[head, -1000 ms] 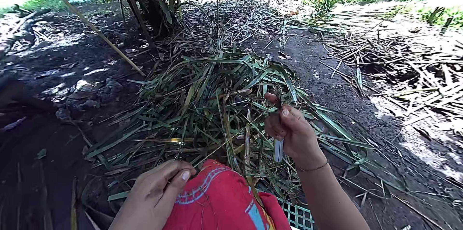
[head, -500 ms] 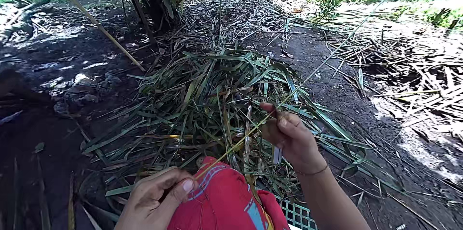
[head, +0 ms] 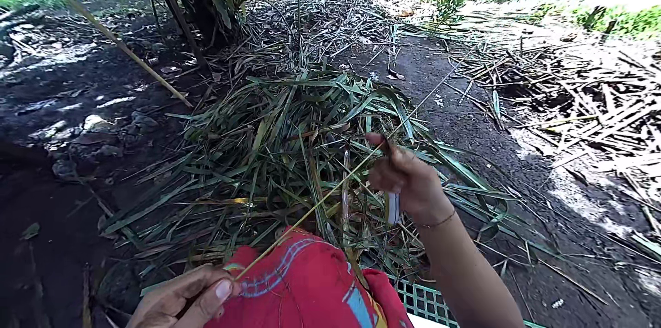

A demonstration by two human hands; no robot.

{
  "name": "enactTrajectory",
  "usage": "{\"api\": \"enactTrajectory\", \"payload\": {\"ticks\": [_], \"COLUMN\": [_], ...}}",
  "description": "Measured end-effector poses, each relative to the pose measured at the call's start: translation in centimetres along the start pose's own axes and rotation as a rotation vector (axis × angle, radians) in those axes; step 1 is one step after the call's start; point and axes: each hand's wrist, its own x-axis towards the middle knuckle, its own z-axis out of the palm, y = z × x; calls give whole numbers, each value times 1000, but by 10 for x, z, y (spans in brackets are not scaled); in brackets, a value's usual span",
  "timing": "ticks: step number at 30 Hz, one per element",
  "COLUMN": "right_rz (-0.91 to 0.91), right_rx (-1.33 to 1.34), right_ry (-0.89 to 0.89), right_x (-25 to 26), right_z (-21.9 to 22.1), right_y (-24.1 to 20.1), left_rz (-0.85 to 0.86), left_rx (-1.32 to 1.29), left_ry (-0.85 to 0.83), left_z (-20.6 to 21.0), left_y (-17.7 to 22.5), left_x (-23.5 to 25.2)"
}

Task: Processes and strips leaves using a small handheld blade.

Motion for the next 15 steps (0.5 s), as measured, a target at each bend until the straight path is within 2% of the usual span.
{"api": "enactTrajectory", "payload": {"ticks": [3, 5, 8, 10, 12, 15], "right_rz": [-63, 13, 193, 233, 165, -3], "right_rx": [19, 12, 15, 49, 48, 35], "right_ry": [116, 17, -243, -305, -233, -3], "right_x": [5, -2, -16, -20, -17, -4], "right_z": [-7, 13, 54, 66, 56, 12], "right_y": [-10, 0, 24, 31, 26, 2], "left_rz": [-34, -48, -41, -24, -27, -51], "left_rx": [4, -1, -33, -63, -81, -93], "left_ry": [-26, -48, -51, -58, -68, -69], "left_z": [2, 8, 19, 21, 16, 2], "left_y": [1, 1, 1, 1, 1, -3], "left_x": [1, 7, 16, 17, 13, 3]}}
